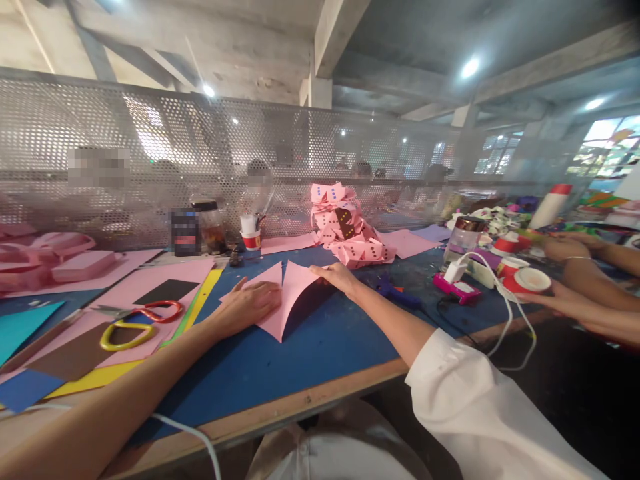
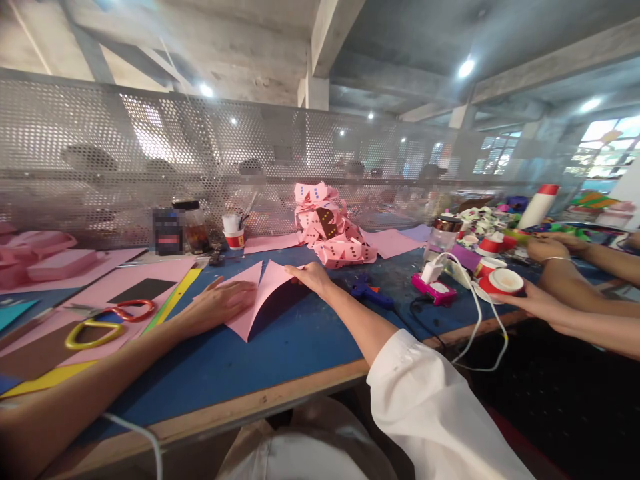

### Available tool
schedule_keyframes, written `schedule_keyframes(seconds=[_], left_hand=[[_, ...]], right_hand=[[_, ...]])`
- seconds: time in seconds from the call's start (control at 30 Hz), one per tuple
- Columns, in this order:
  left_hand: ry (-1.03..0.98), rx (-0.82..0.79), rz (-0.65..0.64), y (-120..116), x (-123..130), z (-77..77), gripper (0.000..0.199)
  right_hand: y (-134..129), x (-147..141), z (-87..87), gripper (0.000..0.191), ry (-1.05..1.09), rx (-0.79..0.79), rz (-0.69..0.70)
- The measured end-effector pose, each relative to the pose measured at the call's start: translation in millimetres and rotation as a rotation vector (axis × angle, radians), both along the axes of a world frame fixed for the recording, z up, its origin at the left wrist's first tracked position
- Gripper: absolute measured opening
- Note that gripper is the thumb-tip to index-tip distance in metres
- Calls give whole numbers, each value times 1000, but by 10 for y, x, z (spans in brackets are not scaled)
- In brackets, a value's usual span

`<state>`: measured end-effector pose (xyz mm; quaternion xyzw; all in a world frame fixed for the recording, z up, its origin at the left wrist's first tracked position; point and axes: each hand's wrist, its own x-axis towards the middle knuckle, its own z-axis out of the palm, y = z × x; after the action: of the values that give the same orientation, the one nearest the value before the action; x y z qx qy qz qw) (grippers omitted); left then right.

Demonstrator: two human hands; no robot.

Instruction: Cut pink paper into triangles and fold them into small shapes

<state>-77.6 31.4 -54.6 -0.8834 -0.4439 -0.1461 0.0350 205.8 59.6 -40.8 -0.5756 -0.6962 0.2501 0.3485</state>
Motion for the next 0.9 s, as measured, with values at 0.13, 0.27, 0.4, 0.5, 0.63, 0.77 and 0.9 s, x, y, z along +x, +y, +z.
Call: schedule_keyframes(seconds=[0.13,0.27,0.4,0.5,0.63,0.77,0.9], left_hand=[[16,-3,-18,-16,4,19,40],[35,-26,-17,-7,-1,15,42],[53,-47,-8,16,-2,-18,46],[72,-59,-15,22,-2,-30,46],[96,-68,-27,29,-11,-19,46],[119,-64,-60,49,-30,-16,42],[128,-58,-78,63,-39,-24,42]], right_hand=[[1,-25,3,50,-51,-34,39],[14,-30,9,38,-159,-50,-22],[19,-35,15,36,-253,-55,-59],[25,-35,10,35,-314,-77,-55],[32,-37,-6,36,-370,-127,-28],[27,-44,-14,37,-404,-158,-8],[24,-44,-12,37,-418,-170,3]])
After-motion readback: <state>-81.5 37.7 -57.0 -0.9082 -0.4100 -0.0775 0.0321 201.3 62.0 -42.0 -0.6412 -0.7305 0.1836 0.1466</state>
